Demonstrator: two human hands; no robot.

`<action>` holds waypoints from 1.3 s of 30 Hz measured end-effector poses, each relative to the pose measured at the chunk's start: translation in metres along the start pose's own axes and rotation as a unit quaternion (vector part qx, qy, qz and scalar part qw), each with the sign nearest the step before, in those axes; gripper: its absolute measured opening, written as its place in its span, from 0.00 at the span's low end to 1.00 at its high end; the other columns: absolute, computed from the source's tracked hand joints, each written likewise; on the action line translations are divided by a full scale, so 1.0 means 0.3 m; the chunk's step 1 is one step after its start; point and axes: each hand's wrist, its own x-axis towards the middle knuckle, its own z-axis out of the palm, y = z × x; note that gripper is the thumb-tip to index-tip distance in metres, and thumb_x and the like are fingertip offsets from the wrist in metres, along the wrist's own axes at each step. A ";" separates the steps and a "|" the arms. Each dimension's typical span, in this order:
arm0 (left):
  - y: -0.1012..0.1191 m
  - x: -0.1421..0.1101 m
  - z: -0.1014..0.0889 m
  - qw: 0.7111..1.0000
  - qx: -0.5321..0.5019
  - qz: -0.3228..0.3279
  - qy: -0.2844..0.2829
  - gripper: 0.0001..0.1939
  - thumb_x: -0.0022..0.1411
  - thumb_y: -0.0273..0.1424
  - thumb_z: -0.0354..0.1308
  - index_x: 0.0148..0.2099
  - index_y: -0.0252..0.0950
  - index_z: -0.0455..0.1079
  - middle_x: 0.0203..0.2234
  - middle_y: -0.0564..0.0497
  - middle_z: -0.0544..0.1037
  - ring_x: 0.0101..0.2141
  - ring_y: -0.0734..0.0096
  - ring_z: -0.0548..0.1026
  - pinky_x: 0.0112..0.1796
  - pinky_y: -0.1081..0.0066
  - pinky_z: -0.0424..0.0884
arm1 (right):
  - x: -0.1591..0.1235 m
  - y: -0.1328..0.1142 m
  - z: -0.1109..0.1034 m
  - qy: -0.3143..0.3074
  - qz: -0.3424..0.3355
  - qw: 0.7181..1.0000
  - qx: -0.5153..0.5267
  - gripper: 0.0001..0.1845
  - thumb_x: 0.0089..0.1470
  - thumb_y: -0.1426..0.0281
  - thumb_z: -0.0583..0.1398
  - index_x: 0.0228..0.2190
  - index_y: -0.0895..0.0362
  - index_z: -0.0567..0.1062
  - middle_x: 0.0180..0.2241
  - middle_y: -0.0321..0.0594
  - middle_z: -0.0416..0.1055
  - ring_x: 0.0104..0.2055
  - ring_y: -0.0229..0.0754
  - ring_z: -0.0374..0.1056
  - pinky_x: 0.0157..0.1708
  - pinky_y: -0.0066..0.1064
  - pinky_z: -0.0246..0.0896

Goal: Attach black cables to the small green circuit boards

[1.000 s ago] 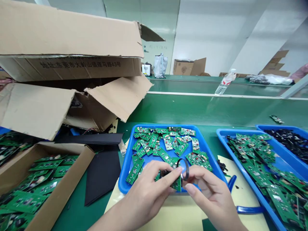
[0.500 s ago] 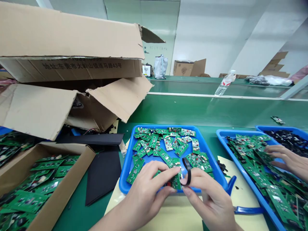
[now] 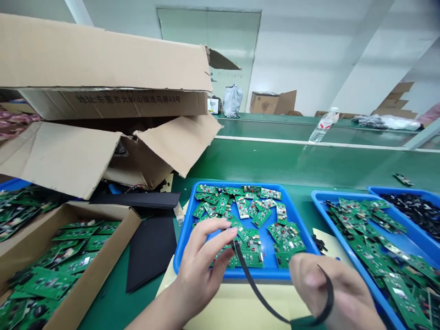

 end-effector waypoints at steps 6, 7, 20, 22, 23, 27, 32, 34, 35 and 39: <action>-0.003 -0.015 0.012 0.998 0.014 0.052 -0.032 0.17 0.61 0.17 0.49 0.51 0.32 0.64 0.44 0.41 0.69 0.49 0.63 0.69 0.48 0.61 0.70 | 0.042 0.030 0.022 0.156 0.097 0.981 0.067 0.19 0.60 0.60 0.50 0.31 0.54 0.77 0.23 0.38 0.69 0.25 0.37 0.65 0.25 0.26 0.62; -0.003 -0.018 0.015 0.997 0.021 0.062 -0.038 0.16 0.61 0.17 0.49 0.51 0.33 0.65 0.44 0.41 0.70 0.49 0.63 0.69 0.48 0.60 0.70 | 0.045 0.036 0.030 0.139 0.121 0.980 0.073 0.19 0.60 0.58 0.51 0.31 0.55 0.77 0.24 0.38 0.69 0.26 0.38 0.66 0.25 0.27 0.63; 0.005 -0.009 0.027 0.993 0.065 0.068 -0.076 0.13 0.62 0.20 0.50 0.48 0.34 0.66 0.39 0.45 0.74 0.42 0.68 0.73 0.46 0.62 0.70 | 0.022 0.048 0.093 -0.080 0.275 0.958 0.018 0.19 0.57 0.57 0.55 0.24 0.58 0.70 0.22 0.40 0.71 0.26 0.37 0.67 0.29 0.27 0.62; 0.005 -0.006 0.028 0.993 0.052 0.055 -0.086 0.12 0.63 0.21 0.51 0.48 0.33 0.66 0.37 0.45 0.75 0.39 0.69 0.74 0.45 0.64 0.70 | 0.025 0.053 0.094 -0.061 0.278 0.958 0.033 0.19 0.56 0.57 0.56 0.24 0.59 0.71 0.21 0.39 0.70 0.24 0.36 0.67 0.27 0.26 0.62; 0.006 -0.005 0.028 0.993 0.043 0.048 -0.094 0.11 0.63 0.23 0.51 0.48 0.33 0.65 0.36 0.45 0.76 0.38 0.70 0.74 0.44 0.66 0.71 | 0.025 0.056 0.094 -0.054 0.282 0.957 0.039 0.19 0.56 0.57 0.57 0.23 0.59 0.72 0.20 0.38 0.70 0.23 0.36 0.66 0.26 0.26 0.61; 0.018 -0.006 0.021 0.989 -0.015 -0.006 -0.148 0.12 0.66 0.29 0.49 0.51 0.35 0.63 0.37 0.45 0.77 0.37 0.69 0.75 0.37 0.72 0.72 | 0.018 0.069 0.084 -0.057 0.311 0.946 0.069 0.20 0.53 0.55 0.58 0.22 0.60 0.71 0.19 0.36 0.67 0.20 0.33 0.63 0.23 0.25 0.58; 0.029 -0.003 0.012 0.969 -0.105 -0.107 -0.194 0.14 0.64 0.33 0.53 0.51 0.38 0.64 0.33 0.50 0.77 0.34 0.71 0.75 0.34 0.75 0.70 | 0.017 0.076 0.075 -0.076 0.328 0.940 0.053 0.24 0.51 0.51 0.58 0.21 0.60 0.69 0.16 0.31 0.58 0.17 0.30 0.52 0.18 0.23 0.48; 0.030 -0.001 0.013 0.958 -0.134 -0.151 -0.204 0.16 0.60 0.33 0.58 0.51 0.39 0.66 0.33 0.51 0.77 0.34 0.71 0.75 0.35 0.75 0.70 | 0.020 0.075 0.075 -0.077 0.312 0.947 0.013 0.24 0.52 0.51 0.57 0.20 0.59 0.67 0.16 0.30 0.55 0.19 0.30 0.49 0.20 0.23 0.46; 0.031 0.000 0.014 0.952 -0.145 -0.172 -0.209 0.17 0.58 0.34 0.60 0.50 0.39 0.67 0.33 0.51 0.77 0.34 0.71 0.75 0.36 0.75 0.70 | 0.022 0.075 0.076 -0.075 0.301 0.951 -0.003 0.24 0.52 0.50 0.57 0.20 0.59 0.67 0.17 0.30 0.54 0.19 0.30 0.48 0.20 0.23 0.45; 0.037 0.005 0.021 0.934 -0.173 -0.225 -0.217 0.15 0.55 0.35 0.63 0.45 0.39 0.72 0.32 0.51 0.79 0.33 0.69 0.76 0.36 0.73 0.70 | 0.022 0.079 0.088 -0.071 0.266 0.961 -0.019 0.24 0.54 0.51 0.54 0.19 0.57 0.63 0.16 0.29 0.55 0.19 0.31 0.48 0.21 0.24 0.44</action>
